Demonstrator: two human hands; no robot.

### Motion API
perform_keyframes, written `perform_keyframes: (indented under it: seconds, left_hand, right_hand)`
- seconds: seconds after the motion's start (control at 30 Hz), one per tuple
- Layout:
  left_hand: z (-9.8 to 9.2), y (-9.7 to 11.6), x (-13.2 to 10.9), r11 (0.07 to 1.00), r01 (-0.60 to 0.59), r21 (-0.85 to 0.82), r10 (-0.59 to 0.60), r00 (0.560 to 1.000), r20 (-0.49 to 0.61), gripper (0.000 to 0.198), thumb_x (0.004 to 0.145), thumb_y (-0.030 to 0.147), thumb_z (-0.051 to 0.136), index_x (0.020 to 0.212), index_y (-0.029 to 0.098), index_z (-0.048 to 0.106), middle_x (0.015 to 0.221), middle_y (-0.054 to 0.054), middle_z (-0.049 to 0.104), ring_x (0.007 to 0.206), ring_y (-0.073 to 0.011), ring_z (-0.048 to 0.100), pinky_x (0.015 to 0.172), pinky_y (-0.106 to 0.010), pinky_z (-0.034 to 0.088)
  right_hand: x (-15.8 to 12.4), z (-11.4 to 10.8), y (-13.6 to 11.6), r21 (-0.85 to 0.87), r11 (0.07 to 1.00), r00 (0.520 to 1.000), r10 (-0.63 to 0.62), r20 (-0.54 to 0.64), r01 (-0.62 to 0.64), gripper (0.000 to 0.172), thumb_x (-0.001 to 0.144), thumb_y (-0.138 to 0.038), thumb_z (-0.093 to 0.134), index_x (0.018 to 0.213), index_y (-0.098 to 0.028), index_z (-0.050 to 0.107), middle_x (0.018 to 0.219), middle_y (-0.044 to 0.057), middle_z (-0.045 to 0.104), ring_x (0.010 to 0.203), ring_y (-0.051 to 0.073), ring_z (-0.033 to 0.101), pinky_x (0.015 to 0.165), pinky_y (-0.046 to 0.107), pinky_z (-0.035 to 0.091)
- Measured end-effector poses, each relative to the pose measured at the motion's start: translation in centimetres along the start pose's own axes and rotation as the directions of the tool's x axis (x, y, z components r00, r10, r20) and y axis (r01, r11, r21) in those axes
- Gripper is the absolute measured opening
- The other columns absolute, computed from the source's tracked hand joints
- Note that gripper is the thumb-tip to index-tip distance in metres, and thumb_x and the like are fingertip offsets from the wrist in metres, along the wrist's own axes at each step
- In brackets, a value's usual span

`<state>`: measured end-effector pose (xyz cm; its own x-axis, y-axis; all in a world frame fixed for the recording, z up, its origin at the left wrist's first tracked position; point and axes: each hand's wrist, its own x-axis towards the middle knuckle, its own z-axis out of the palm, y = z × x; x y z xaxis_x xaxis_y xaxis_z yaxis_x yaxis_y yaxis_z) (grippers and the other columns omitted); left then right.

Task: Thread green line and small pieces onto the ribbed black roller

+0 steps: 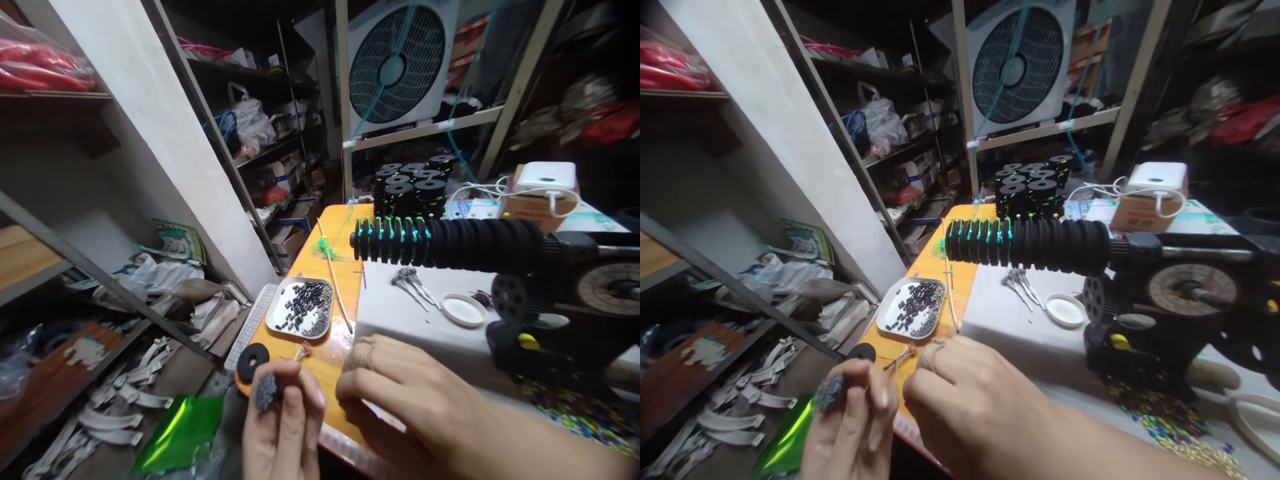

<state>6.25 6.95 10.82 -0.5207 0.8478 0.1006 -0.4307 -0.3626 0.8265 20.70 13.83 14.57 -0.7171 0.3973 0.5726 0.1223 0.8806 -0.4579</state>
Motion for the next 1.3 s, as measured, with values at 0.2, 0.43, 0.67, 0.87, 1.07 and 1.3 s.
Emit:
perform_keyframes:
  seconds: [0.2, 0.43, 0.67, 0.87, 1.07, 1.3]
  left_hand:
    - [-0.6, -2.6, -0.7, 0.945, 0.317, -0.083, -0.320, 0.947, -0.026, 0.031, 0.076, 0.045, 0.081, 0.097, 0.023, 0.077, 0.080, -0.004, 0.071, 0.059, -0.0101, 0.058, 0.058, -0.020, 0.049]
    - [-1.5, -4.4, -1.2, 0.953, 0.281, 0.115, -0.275, 0.959, -0.064, 0.041, 0.075, 0.054, 0.079, 0.073, 0.016, 0.065, 0.052, 0.003, 0.054, 0.047, -0.0089, 0.050, 0.046, -0.017, 0.041]
    - [-0.4, -3.8, -1.4, 0.963, 0.271, 0.005, -0.270, 0.962, -0.034, 0.038, 0.075, 0.048, 0.081, 0.098, 0.024, 0.064, 0.053, 0.010, 0.034, 0.043, -0.0056, 0.031, 0.042, -0.015, 0.026]
    - [-1.7, -4.9, -1.8, 0.932, 0.266, 0.248, -0.242, 0.962, -0.124, 0.039, 0.082, 0.053, 0.073, 0.102, 0.021, 0.062, 0.051, 0.007, 0.045, 0.046, -0.0092, 0.041, 0.046, -0.018, 0.033]
    - [-1.9, -4.3, -1.8, 0.868, 0.108, 0.485, -0.027, 0.985, -0.171, 0.034, 0.084, 0.038, 0.074, 0.112, 0.021, 0.066, 0.103, -0.012, 0.072, 0.093, -0.0259, 0.067, 0.075, -0.027, 0.050]
    - [-0.4, -3.6, -2.8, 0.646, 0.056, 0.761, 0.150, 0.969, -0.199, 0.024, 0.082, 0.027, 0.073, 0.105, 0.022, 0.070, 0.097, -0.015, 0.072, 0.094, -0.0317, 0.066, 0.079, -0.032, 0.046]
  right_hand:
    - [0.6, -0.1, 0.6, 0.215, 0.969, 0.981, 0.149, -0.128, -0.120, 0.016, 0.086, -0.006, 0.061, 0.088, -0.018, 0.072, 0.079, 0.003, 0.065, 0.071, 0.012, 0.060, 0.064, 0.020, 0.048]
    - [0.4, 0.5, 1.5, 0.215, 0.961, 0.968, 0.209, -0.138, -0.176, 0.012, 0.089, -0.014, 0.065, 0.084, -0.019, 0.075, 0.075, 0.003, 0.063, 0.070, 0.012, 0.059, 0.061, 0.021, 0.045]
    - [0.6, 0.8, 1.4, 0.312, 0.935, 0.970, 0.212, -0.116, -0.167, 0.012, 0.088, -0.011, 0.065, 0.087, -0.017, 0.077, 0.072, 0.002, 0.068, 0.063, 0.010, 0.059, 0.055, 0.018, 0.043]
    - [0.3, 1.1, 1.5, 0.297, 0.948, 0.976, 0.161, -0.149, -0.111, 0.012, 0.087, -0.011, 0.066, 0.086, -0.017, 0.077, 0.072, 0.003, 0.068, 0.064, 0.011, 0.061, 0.055, 0.019, 0.046]
    - [0.2, 1.2, 0.8, 0.277, 0.958, 0.968, 0.140, -0.209, -0.079, 0.016, 0.086, -0.006, 0.061, 0.085, -0.016, 0.073, 0.075, 0.004, 0.067, 0.067, 0.012, 0.062, 0.059, 0.020, 0.048]
    - [0.1, 1.1, 0.3, 0.185, 0.973, 0.958, 0.179, -0.222, -0.139, 0.016, 0.080, -0.006, 0.061, 0.076, -0.017, 0.070, 0.066, 0.001, 0.063, 0.060, 0.011, 0.057, 0.052, 0.021, 0.042]
